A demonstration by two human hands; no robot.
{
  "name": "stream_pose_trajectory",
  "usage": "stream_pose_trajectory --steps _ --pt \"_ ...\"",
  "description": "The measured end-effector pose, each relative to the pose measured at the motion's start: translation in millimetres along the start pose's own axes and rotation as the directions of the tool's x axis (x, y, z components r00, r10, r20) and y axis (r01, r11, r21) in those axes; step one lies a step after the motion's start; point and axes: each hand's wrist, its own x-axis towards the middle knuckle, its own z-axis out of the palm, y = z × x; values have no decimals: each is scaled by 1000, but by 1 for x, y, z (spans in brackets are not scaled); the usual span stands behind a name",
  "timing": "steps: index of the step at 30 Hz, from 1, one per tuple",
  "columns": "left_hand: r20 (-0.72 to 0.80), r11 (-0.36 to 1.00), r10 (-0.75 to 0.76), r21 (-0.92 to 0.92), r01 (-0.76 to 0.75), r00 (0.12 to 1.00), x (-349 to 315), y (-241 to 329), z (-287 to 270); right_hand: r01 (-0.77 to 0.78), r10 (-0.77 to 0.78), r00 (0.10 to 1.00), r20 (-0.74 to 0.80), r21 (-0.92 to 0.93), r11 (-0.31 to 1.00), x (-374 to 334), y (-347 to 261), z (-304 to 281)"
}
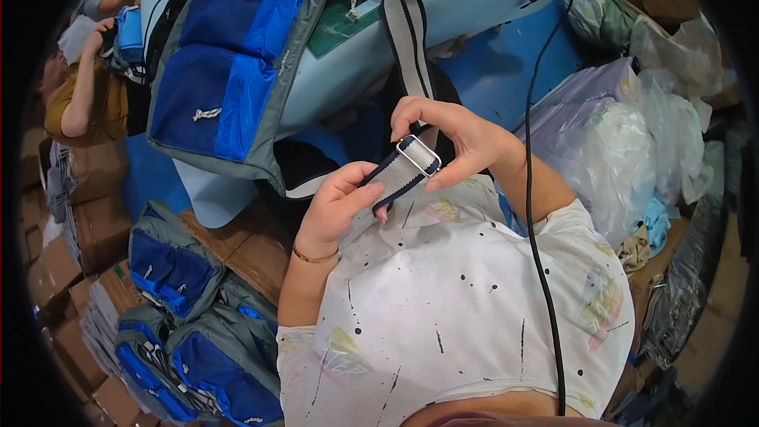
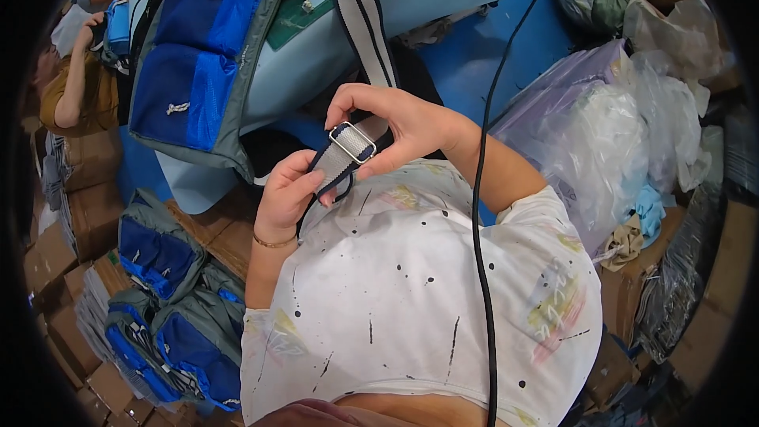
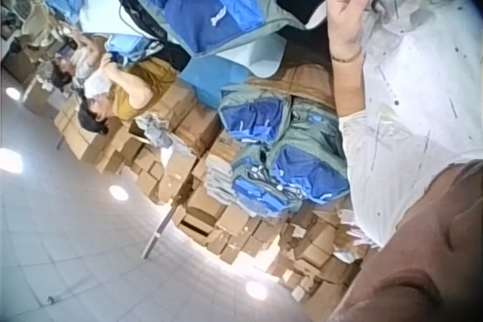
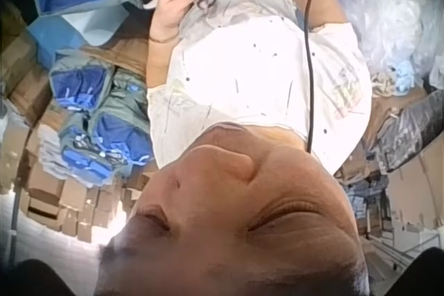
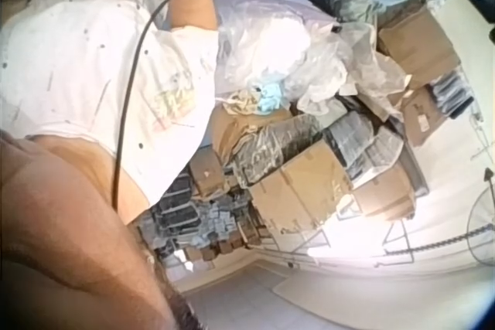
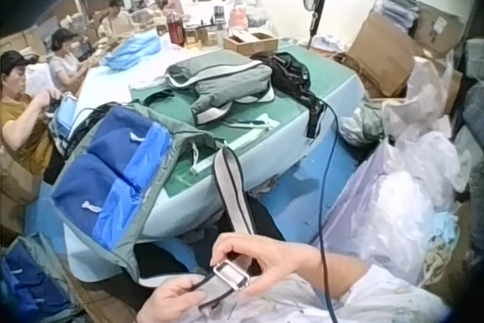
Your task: The recorder is assembling and finishing backpacks by attaching straps, buckles, and trimming loose threads in a factory workshop.
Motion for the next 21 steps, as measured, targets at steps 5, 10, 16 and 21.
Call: stream_pose_trajectory --steps 5,10,16,21 --pt "-65 995 -3 -103 -3 998 1 -5 2 -12 20 996 -89 90 996 -2 6 17" --pt "-139 1000 -27 -11 25 990 4 -10 5 55 -58 998 -5 -230 972 -1 13 20" --pt "-164 995 67 -68 -79 984 -5 -5 3 26 -47 996 -75 -268 963 -2 7 11" --pt "-212 996 52 88 -34 976 -5 -1 8 23 -29 999 -31 -195 980 -3 8 19"
